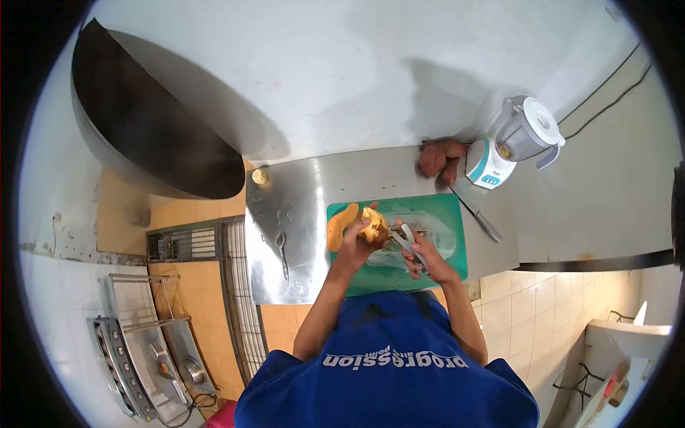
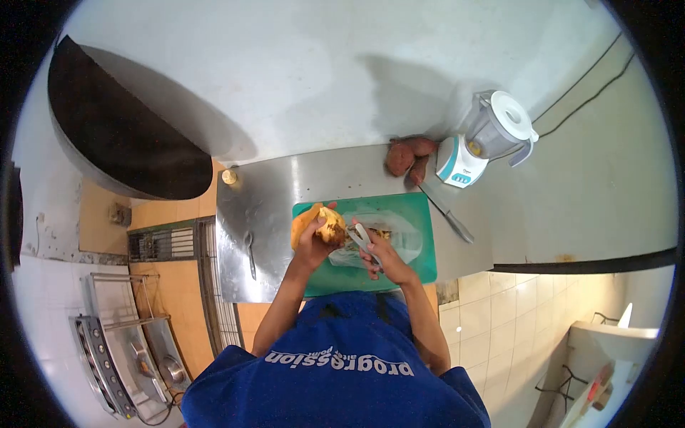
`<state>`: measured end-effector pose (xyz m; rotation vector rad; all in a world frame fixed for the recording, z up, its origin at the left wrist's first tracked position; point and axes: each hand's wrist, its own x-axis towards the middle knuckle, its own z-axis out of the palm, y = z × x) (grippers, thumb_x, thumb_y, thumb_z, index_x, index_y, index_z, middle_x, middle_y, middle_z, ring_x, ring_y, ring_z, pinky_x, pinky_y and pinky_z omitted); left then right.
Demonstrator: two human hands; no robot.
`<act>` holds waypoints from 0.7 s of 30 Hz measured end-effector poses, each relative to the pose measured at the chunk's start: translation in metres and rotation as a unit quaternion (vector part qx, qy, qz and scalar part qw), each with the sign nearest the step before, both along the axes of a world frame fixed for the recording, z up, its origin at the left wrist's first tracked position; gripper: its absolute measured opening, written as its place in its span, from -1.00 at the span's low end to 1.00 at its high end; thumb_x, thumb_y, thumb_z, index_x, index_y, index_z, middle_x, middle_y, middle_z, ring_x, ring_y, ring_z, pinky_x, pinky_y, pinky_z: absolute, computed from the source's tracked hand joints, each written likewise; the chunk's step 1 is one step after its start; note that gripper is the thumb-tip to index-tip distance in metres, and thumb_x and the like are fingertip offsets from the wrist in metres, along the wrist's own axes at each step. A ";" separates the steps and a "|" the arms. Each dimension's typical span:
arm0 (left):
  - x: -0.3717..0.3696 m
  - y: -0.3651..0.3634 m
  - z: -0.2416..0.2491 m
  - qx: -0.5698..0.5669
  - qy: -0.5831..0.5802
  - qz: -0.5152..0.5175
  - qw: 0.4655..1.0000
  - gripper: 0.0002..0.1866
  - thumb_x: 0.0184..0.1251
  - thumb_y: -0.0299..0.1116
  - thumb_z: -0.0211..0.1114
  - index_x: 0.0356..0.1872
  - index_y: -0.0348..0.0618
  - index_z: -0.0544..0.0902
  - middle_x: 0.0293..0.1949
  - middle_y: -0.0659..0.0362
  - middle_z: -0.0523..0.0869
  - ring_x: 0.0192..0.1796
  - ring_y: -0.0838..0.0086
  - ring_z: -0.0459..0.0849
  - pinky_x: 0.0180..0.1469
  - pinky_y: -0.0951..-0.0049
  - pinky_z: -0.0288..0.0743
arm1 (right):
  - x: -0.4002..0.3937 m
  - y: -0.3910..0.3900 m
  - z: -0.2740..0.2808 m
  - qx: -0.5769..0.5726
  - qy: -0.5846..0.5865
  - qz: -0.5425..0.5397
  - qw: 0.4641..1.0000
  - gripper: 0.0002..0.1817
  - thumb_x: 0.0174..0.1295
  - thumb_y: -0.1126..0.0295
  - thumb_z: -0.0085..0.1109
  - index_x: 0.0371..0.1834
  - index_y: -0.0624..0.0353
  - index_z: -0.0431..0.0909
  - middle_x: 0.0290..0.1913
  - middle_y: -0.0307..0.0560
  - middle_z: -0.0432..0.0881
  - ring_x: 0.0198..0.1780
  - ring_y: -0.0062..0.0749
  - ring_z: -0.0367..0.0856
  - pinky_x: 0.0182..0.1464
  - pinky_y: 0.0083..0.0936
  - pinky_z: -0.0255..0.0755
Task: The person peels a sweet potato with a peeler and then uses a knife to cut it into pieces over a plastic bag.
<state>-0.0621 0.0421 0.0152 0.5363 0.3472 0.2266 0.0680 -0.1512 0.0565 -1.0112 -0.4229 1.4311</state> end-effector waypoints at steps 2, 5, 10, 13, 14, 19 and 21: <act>-0.003 0.005 -0.011 0.033 0.070 -0.002 0.997 -0.50 0.50 -0.11 0.22 0.39 0.07 0.45 0.15 0.20 0.62 0.14 0.31 0.69 -0.02 0.21 0.72 | -0.016 0.004 0.016 -0.058 -0.124 0.002 0.991 -0.34 0.62 0.24 -0.16 0.76 -0.18 0.01 -0.33 -0.36 0.24 -0.51 -0.67 0.24 -0.53 -0.58 0.34; -0.001 0.003 -0.031 0.020 0.078 0.031 0.996 -0.46 0.51 -0.18 0.28 0.41 -0.09 0.40 0.12 0.14 0.62 0.17 0.37 0.68 0.04 0.17 0.71 | -0.028 0.005 0.017 -0.153 -0.243 0.046 0.957 -0.36 0.61 0.26 -0.12 0.73 -0.06 0.09 -0.15 -0.14 0.59 -0.31 -0.40 0.64 -0.22 -0.40 0.61; -0.010 0.001 -0.014 0.057 0.082 0.001 0.995 -0.52 0.58 -0.23 0.29 0.39 -0.18 0.47 0.13 0.19 0.62 0.17 0.50 0.66 0.19 0.38 0.62 | -0.032 0.015 0.011 -0.061 -0.511 0.023 0.857 -0.40 0.60 0.25 -0.05 0.67 0.02 0.20 0.53 0.26 0.39 0.54 0.18 0.36 0.52 -0.19 0.26; -0.006 -0.007 -0.010 0.160 0.088 0.028 0.983 -0.52 0.64 -0.17 0.21 0.42 -0.18 0.47 0.11 0.18 0.65 0.10 0.52 0.69 0.09 0.43 0.65 | -0.015 0.021 0.011 -0.039 -0.550 0.062 0.832 -0.40 0.59 0.30 -0.04 0.67 0.05 0.21 0.50 0.26 0.44 0.47 0.17 0.47 0.49 -0.21 0.29; -0.002 -0.011 -0.017 0.205 0.090 0.042 0.974 -0.51 0.67 -0.12 0.16 0.43 -0.17 0.47 0.12 0.19 0.65 0.10 0.53 0.68 0.09 0.45 0.64 | -0.009 0.020 0.011 -0.028 -0.565 0.067 0.822 -0.40 0.58 0.30 -0.04 0.67 0.04 0.22 0.49 0.27 0.45 0.44 0.21 0.47 0.46 -0.19 0.32; 0.024 -0.038 -0.008 0.250 0.139 0.082 0.955 -0.49 0.73 -0.05 0.05 0.42 -0.21 0.49 0.15 0.18 0.63 0.14 0.55 0.63 0.17 0.48 0.56 | 0.016 0.007 0.015 -0.077 -0.588 0.083 0.801 -0.39 0.57 0.30 -0.03 0.66 0.02 0.21 0.41 0.26 0.52 0.38 0.26 0.50 0.37 -0.14 0.40; 0.029 -0.046 0.004 0.187 0.133 0.098 0.968 -0.46 0.75 -0.06 0.00 0.48 -0.23 0.44 0.17 0.15 0.64 0.14 0.52 0.65 0.18 0.48 0.57 | 0.024 0.002 0.009 -0.037 -0.611 0.042 0.789 -0.35 0.55 0.26 0.03 0.68 -0.05 0.18 0.11 0.26 0.64 0.18 0.24 0.60 0.18 -0.02 0.49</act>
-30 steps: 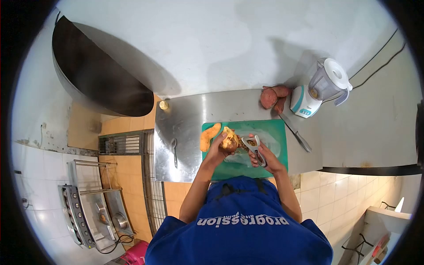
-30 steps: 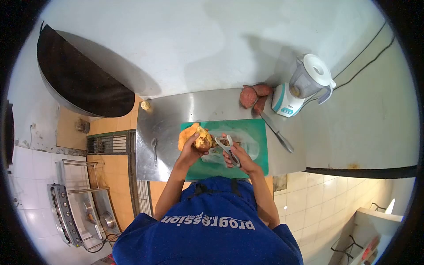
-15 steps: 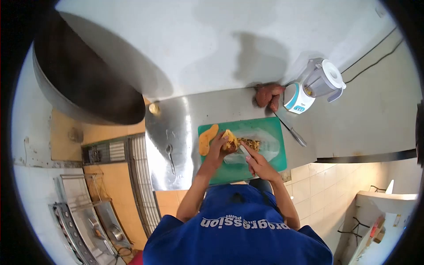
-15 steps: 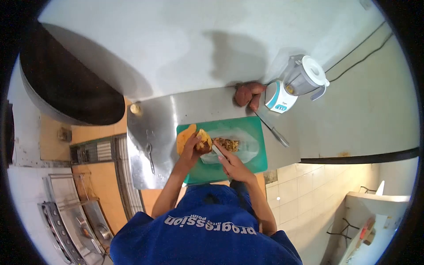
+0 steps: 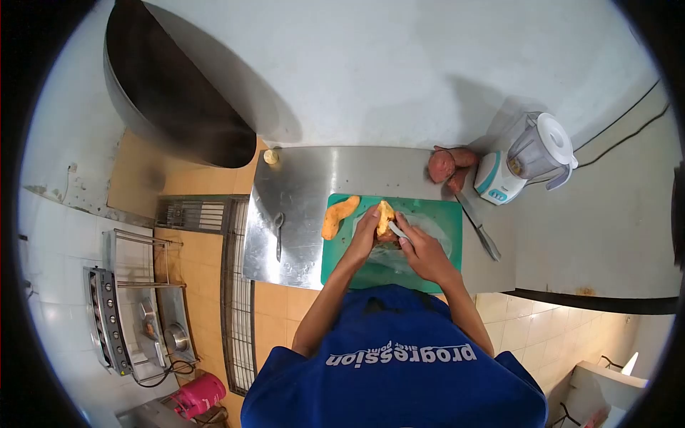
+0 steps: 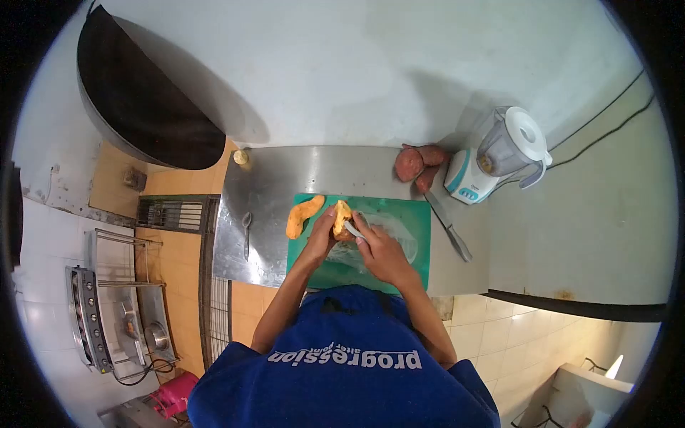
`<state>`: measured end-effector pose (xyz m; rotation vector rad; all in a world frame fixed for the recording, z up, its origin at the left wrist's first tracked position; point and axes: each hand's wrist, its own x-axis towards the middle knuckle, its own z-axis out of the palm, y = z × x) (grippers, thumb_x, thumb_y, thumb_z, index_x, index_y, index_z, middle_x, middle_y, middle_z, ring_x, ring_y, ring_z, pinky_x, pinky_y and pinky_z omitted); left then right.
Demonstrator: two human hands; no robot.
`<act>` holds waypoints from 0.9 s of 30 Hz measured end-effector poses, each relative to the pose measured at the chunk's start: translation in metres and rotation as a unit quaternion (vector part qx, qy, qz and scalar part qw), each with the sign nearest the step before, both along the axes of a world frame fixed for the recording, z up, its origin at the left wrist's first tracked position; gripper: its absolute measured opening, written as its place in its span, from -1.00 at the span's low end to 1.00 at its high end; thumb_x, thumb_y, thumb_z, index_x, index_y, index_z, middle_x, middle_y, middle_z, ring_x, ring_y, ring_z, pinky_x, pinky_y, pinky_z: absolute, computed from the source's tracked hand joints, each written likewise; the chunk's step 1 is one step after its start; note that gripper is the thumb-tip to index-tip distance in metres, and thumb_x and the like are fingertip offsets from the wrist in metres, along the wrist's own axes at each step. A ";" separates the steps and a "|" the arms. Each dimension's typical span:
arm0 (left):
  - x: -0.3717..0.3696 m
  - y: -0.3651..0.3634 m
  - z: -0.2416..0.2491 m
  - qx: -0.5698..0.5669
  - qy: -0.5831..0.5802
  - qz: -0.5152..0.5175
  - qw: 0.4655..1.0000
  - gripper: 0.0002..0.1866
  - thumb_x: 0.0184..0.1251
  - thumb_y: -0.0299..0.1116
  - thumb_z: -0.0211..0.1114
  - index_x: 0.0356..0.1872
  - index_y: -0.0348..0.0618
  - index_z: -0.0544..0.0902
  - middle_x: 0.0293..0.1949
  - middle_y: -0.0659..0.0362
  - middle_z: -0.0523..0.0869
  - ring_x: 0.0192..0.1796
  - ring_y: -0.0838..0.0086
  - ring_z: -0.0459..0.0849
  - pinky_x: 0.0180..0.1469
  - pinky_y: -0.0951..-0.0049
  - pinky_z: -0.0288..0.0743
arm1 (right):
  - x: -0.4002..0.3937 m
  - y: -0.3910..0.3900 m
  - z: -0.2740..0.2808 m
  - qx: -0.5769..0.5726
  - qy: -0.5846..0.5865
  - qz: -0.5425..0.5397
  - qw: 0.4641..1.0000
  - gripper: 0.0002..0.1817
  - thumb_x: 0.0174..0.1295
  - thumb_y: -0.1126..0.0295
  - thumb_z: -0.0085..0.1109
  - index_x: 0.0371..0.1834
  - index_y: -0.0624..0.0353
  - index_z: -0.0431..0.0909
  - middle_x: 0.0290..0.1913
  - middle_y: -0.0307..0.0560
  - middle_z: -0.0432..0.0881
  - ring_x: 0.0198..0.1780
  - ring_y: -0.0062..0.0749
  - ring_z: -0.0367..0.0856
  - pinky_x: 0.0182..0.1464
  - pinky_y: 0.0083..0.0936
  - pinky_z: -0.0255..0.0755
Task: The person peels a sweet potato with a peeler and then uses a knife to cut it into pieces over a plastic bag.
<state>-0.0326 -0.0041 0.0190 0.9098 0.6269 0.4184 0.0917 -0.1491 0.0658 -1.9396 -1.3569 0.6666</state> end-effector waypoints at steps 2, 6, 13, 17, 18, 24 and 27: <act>0.003 0.001 0.014 0.029 0.004 0.000 1.000 -0.46 0.74 -0.07 0.02 0.49 -0.23 0.44 0.17 0.13 0.65 0.14 0.51 0.66 0.18 0.47 0.57 | 0.008 0.001 -0.006 0.028 -0.005 0.011 1.000 -0.35 0.55 0.24 0.04 0.68 -0.05 0.18 0.12 0.26 0.65 0.16 0.25 0.61 0.17 -0.02 0.50; 0.010 0.007 0.009 0.061 -0.024 0.034 0.997 -0.47 0.71 -0.11 0.09 0.49 -0.23 0.48 0.20 0.08 0.66 0.15 0.48 0.67 0.19 0.47 0.58 | 0.011 0.004 0.008 0.027 0.009 -0.008 1.000 -0.33 0.51 0.25 0.13 0.66 -0.03 0.23 0.26 0.32 0.63 0.25 0.25 0.61 0.24 -0.13 0.50; 0.016 0.007 0.015 0.082 0.024 0.049 0.995 -0.49 0.69 -0.13 0.12 0.45 -0.25 0.52 0.19 0.07 0.67 0.16 0.47 0.67 0.21 0.47 0.57 | 0.010 0.006 0.021 -0.001 0.067 -0.061 0.996 -0.46 0.50 0.16 0.15 0.50 0.02 0.40 0.18 0.27 0.68 0.08 0.31 0.67 0.10 0.05 0.53; 0.011 0.000 0.012 0.053 0.027 0.038 0.997 -0.47 0.70 -0.10 0.09 0.44 -0.28 0.52 0.18 0.08 0.68 0.13 0.47 0.68 0.15 0.46 0.60 | 0.006 -0.001 0.000 0.040 0.054 -0.053 0.996 -0.49 0.49 0.15 0.16 0.45 0.01 0.44 0.25 0.25 0.65 0.12 0.30 0.66 0.10 0.04 0.55; 0.011 0.000 0.012 0.064 0.031 0.033 0.997 -0.47 0.71 -0.09 0.08 0.44 -0.28 0.52 0.16 0.10 0.68 0.11 0.48 0.69 0.11 0.47 0.61 | 0.006 0.001 0.001 0.044 0.040 -0.054 0.997 -0.49 0.49 0.15 0.16 0.45 0.00 0.44 0.27 0.24 0.64 0.14 0.29 0.66 0.11 0.03 0.55; 0.009 -0.002 0.011 0.050 0.009 0.042 0.998 -0.48 0.71 -0.09 0.07 0.43 -0.26 0.52 0.08 0.17 0.69 0.01 0.54 0.70 -0.06 0.51 0.63 | 0.006 0.001 0.005 0.046 0.050 -0.064 0.996 -0.46 0.49 0.15 0.17 0.50 -0.04 0.42 0.31 0.19 0.63 0.18 0.23 0.65 0.17 0.02 0.53; 0.008 0.001 0.013 0.042 0.026 0.027 0.998 -0.49 0.71 -0.09 0.07 0.44 -0.24 0.52 0.08 0.16 0.70 0.02 0.54 0.70 -0.05 0.51 0.62 | 0.006 0.001 0.000 0.071 0.031 -0.051 0.996 -0.46 0.49 0.15 0.17 0.51 -0.07 0.43 0.30 0.17 0.64 0.20 0.20 0.63 0.18 -0.01 0.53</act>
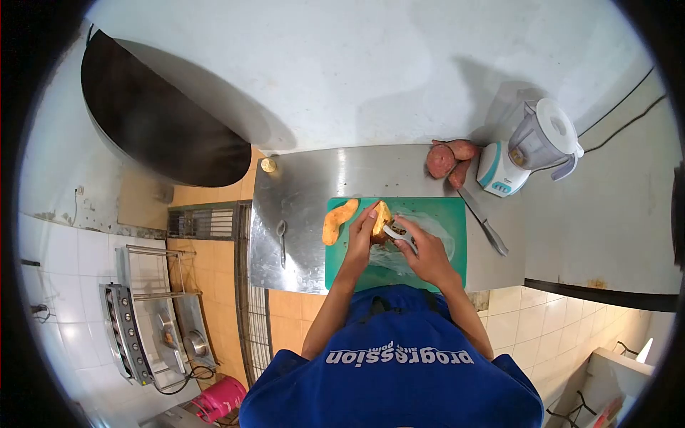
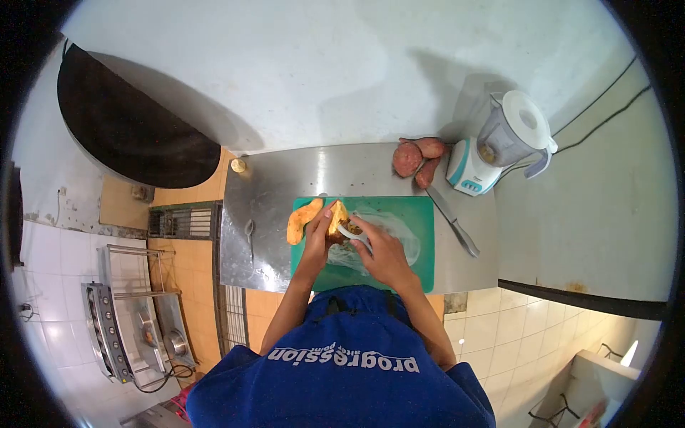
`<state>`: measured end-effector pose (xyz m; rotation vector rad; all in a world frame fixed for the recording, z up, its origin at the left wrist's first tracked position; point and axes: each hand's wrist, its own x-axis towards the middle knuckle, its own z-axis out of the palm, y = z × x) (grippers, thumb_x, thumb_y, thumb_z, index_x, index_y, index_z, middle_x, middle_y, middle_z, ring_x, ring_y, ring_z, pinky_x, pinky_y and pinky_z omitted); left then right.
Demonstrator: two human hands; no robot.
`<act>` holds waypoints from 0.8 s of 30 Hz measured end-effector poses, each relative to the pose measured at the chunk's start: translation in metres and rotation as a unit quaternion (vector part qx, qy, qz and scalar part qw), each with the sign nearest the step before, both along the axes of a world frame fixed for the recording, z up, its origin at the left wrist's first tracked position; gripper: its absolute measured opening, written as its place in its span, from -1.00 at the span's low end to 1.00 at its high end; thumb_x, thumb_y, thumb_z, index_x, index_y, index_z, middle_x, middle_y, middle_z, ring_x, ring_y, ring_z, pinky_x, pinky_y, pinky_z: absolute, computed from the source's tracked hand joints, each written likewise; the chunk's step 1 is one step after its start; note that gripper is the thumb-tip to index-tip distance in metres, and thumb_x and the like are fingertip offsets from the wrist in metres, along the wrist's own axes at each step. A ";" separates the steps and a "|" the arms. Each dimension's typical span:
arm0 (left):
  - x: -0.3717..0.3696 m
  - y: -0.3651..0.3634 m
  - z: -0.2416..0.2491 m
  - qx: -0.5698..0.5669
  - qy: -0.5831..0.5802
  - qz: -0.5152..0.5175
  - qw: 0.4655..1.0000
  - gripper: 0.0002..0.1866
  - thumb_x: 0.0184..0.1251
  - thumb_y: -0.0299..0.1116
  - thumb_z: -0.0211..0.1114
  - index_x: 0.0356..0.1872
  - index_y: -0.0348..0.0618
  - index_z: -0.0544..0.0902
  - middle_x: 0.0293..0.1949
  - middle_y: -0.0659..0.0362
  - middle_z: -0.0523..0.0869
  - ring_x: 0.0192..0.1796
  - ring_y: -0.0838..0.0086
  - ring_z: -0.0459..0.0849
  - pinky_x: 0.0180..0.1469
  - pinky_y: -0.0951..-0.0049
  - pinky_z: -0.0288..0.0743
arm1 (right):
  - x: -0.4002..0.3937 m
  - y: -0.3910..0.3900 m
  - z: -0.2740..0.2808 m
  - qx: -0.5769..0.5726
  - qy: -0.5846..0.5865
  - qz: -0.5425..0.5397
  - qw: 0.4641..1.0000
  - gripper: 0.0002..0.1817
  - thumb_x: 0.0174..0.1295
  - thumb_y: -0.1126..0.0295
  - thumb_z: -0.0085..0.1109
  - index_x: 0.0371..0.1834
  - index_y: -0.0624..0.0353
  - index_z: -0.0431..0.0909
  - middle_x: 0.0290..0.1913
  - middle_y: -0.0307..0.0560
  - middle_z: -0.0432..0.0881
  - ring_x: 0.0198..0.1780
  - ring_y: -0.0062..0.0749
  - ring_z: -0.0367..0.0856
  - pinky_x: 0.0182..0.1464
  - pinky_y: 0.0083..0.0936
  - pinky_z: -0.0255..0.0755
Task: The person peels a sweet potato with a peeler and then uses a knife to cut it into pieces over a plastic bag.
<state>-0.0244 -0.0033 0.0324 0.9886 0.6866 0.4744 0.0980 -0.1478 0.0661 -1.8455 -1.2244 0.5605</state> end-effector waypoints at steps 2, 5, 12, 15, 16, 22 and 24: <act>0.002 -0.001 0.002 0.001 0.004 0.004 1.000 -0.50 0.70 -0.11 0.09 0.43 -0.24 0.53 0.08 0.16 0.70 0.03 0.53 0.70 0.00 0.51 0.61 | 0.000 0.001 -0.002 -0.010 -0.006 0.006 1.000 -0.46 0.49 0.14 0.17 0.51 -0.08 0.44 0.28 0.17 0.64 0.21 0.18 0.63 0.19 -0.02 0.53; 0.003 -0.002 -0.004 0.031 0.005 0.004 0.999 -0.53 0.68 -0.16 0.13 0.40 -0.24 0.56 0.07 0.15 0.70 0.06 0.50 0.69 0.09 0.49 0.58 | -0.002 0.002 -0.002 -0.023 -0.017 0.008 1.000 -0.46 0.48 0.14 0.17 0.51 -0.09 0.45 0.25 0.16 0.66 0.21 0.16 0.64 0.18 -0.03 0.54; 0.005 -0.003 -0.011 0.133 0.015 0.020 0.991 -0.58 0.68 -0.23 0.13 0.36 -0.24 0.60 0.13 0.15 0.67 0.14 0.51 0.63 0.20 0.48 0.52 | -0.003 0.006 0.005 -0.043 -0.044 -0.002 0.998 -0.46 0.47 0.19 0.20 0.50 -0.10 0.46 0.25 0.14 0.68 0.15 0.19 0.68 0.11 -0.09 0.59; 0.005 -0.005 -0.013 0.089 -0.018 0.033 0.995 -0.60 0.69 -0.26 0.11 0.36 -0.25 0.59 0.13 0.16 0.66 0.17 0.52 0.61 0.22 0.49 0.50 | -0.005 0.007 0.009 -0.066 -0.045 -0.010 0.997 -0.46 0.47 0.18 0.20 0.50 -0.11 0.46 0.24 0.15 0.68 0.14 0.20 0.68 0.10 -0.08 0.59; 0.005 -0.007 -0.013 0.089 -0.018 0.032 0.995 -0.60 0.69 -0.26 0.11 0.36 -0.25 0.59 0.13 0.16 0.66 0.17 0.52 0.61 0.22 0.49 0.50 | -0.005 0.007 0.009 -0.066 -0.045 -0.011 0.997 -0.46 0.47 0.18 0.20 0.50 -0.11 0.46 0.24 0.15 0.68 0.14 0.20 0.68 0.10 -0.08 0.59; 0.010 -0.010 0.000 0.071 -0.019 0.098 0.992 -0.55 0.73 -0.21 0.05 0.45 -0.22 0.49 0.04 0.13 0.66 -0.05 0.52 0.64 -0.04 0.44 0.59 | -0.008 -0.002 -0.007 -0.074 -0.036 -0.016 0.996 -0.48 0.46 0.17 0.21 0.48 -0.12 0.50 0.15 0.18 0.73 0.09 0.19 0.70 0.05 -0.05 0.58; 0.014 0.008 0.003 0.054 -0.099 0.155 0.981 -0.51 0.74 -0.18 0.04 0.51 -0.20 0.40 -0.06 0.12 0.65 -0.23 0.52 0.58 -0.23 0.44 0.53 | -0.012 -0.010 -0.014 -0.185 -0.049 0.031 0.981 -0.47 0.49 0.10 0.15 0.51 -0.17 0.47 0.14 0.22 0.73 0.05 0.21 0.72 0.06 -0.01 0.58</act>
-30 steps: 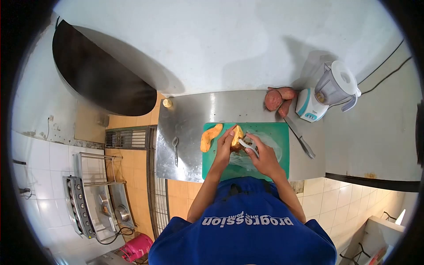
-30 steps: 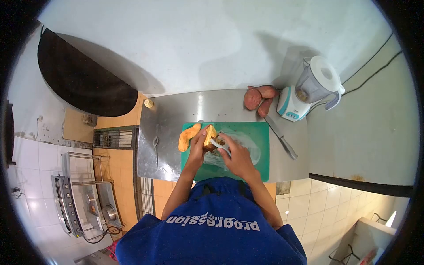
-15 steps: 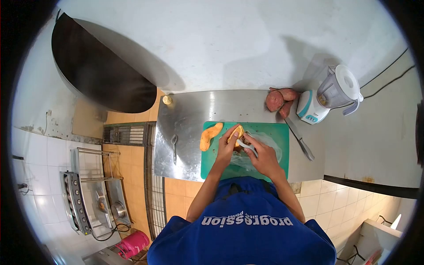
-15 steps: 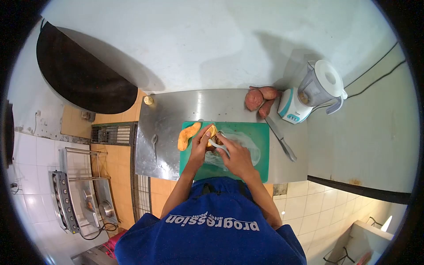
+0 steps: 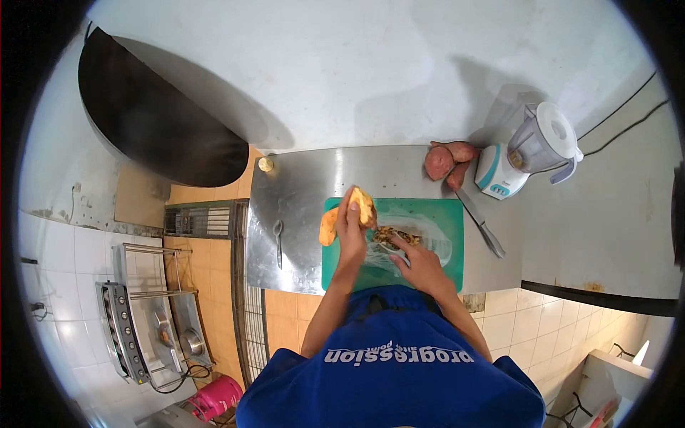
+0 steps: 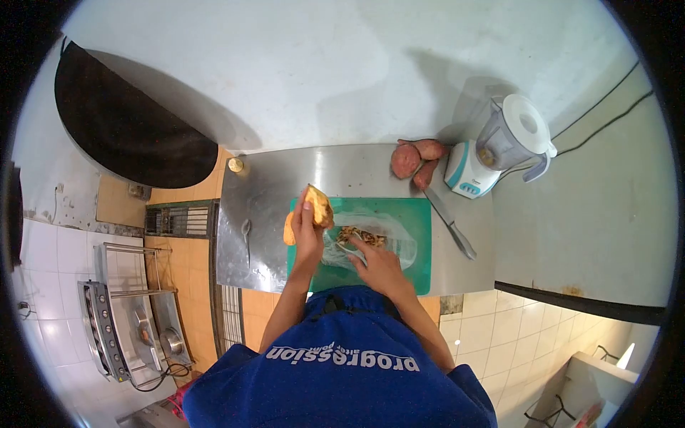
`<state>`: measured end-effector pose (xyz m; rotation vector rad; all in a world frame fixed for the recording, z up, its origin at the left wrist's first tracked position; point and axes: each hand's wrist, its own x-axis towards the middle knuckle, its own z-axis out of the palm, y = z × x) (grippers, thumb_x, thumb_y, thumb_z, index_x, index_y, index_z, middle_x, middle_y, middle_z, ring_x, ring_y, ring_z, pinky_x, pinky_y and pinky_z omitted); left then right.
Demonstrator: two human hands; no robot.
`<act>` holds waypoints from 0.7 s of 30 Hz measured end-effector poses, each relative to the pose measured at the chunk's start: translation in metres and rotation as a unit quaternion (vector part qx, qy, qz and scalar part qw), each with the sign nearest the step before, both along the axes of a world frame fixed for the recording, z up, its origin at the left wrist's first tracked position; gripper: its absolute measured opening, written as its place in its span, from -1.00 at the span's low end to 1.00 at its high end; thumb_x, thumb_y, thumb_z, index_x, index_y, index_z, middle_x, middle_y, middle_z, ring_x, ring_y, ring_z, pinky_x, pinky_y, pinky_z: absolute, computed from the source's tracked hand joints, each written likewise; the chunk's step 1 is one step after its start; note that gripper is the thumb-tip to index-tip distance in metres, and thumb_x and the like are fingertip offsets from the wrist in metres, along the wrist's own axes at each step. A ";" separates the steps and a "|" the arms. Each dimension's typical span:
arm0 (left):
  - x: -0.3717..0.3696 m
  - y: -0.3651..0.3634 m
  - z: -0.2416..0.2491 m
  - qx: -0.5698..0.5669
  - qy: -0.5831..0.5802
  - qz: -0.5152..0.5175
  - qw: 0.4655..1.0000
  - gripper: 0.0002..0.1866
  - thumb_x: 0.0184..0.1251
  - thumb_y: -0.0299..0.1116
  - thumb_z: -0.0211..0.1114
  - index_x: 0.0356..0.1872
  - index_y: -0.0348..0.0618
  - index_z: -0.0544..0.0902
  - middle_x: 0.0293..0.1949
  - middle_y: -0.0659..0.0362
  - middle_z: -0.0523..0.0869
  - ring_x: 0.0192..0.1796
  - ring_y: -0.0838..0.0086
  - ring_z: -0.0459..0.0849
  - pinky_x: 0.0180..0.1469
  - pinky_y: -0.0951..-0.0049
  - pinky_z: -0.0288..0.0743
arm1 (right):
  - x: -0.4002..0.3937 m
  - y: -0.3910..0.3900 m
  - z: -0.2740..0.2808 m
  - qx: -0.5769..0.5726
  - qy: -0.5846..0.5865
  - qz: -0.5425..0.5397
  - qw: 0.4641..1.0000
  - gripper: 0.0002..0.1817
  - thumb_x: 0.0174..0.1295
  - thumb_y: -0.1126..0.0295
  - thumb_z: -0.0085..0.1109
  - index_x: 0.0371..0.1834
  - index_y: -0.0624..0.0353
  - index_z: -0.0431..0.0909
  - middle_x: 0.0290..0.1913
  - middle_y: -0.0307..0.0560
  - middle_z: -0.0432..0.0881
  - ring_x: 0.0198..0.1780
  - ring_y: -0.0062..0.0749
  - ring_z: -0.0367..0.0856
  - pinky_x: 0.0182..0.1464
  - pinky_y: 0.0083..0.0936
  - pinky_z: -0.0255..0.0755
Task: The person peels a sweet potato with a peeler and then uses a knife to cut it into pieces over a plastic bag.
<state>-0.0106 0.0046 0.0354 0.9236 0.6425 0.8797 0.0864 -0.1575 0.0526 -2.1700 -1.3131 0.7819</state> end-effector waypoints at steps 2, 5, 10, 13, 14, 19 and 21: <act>0.000 0.012 0.006 0.030 0.015 0.005 0.999 -0.50 0.73 -0.16 0.04 0.51 -0.20 0.38 -0.14 0.13 0.62 -0.30 0.51 0.54 -0.28 0.45 0.47 | 0.005 -0.002 0.005 0.020 0.039 -0.028 0.999 -0.46 0.49 0.09 0.16 0.51 -0.16 0.46 0.13 0.23 0.73 0.03 0.20 0.73 0.06 -0.03 0.58; -0.005 0.014 0.006 0.051 0.038 -0.034 0.997 -0.52 0.74 -0.15 0.03 0.49 -0.17 0.43 -0.04 0.16 0.62 -0.17 0.54 0.58 -0.19 0.45 0.53 | 0.013 0.004 0.024 0.077 0.095 -0.062 0.991 -0.45 0.49 0.11 0.15 0.52 -0.12 0.45 0.12 0.25 0.72 0.00 0.20 0.74 0.06 -0.08 0.58; -0.001 -0.010 -0.019 0.163 0.088 -0.047 0.982 -0.55 0.71 -0.22 0.08 0.45 -0.22 0.48 0.15 0.16 0.62 0.10 0.54 0.57 0.14 0.51 0.49 | 0.015 0.018 0.058 0.114 0.148 -0.092 0.978 -0.46 0.50 0.17 0.12 0.52 -0.06 0.44 0.16 0.23 0.72 0.00 0.21 0.73 0.08 -0.09 0.57; -0.002 -0.018 -0.013 0.172 0.097 -0.049 0.979 -0.63 0.63 -0.38 0.12 0.33 -0.32 0.57 0.20 0.06 0.61 0.23 0.39 0.58 0.34 0.40 0.40 | 0.008 0.021 0.042 0.122 0.093 -0.080 0.985 -0.47 0.50 0.28 0.09 0.53 0.00 0.42 0.09 0.30 0.72 -0.23 0.00 0.73 -0.06 -0.22 0.54; -0.002 -0.019 -0.015 0.172 0.099 -0.049 0.979 -0.63 0.63 -0.38 0.12 0.33 -0.32 0.57 0.20 0.06 0.61 0.23 0.39 0.58 0.34 0.40 0.40 | 0.007 0.019 0.037 0.134 0.076 -0.072 0.985 -0.46 0.51 0.28 0.09 0.54 -0.01 0.42 0.14 0.31 0.70 -0.19 0.05 0.74 -0.03 -0.19 0.54; -0.009 -0.028 -0.012 0.206 0.139 -0.023 0.968 -0.65 0.66 -0.39 0.08 0.32 -0.29 0.56 0.15 0.08 0.61 0.20 0.42 0.58 0.31 0.39 0.43 | 0.003 0.013 0.028 0.153 0.060 -0.052 0.985 -0.46 0.51 0.27 0.08 0.56 -0.05 0.40 0.20 0.34 0.66 -0.11 0.18 0.72 0.01 -0.13 0.55; -0.008 -0.030 -0.011 0.174 0.134 -0.023 0.975 -0.65 0.67 -0.38 0.07 0.33 -0.28 0.56 0.15 0.09 0.61 0.19 0.43 0.58 0.31 0.40 0.43 | 0.002 0.012 0.027 0.147 0.065 -0.038 0.986 -0.46 0.52 0.27 0.07 0.56 -0.06 0.40 0.22 0.30 0.66 -0.03 0.25 0.71 0.06 -0.10 0.55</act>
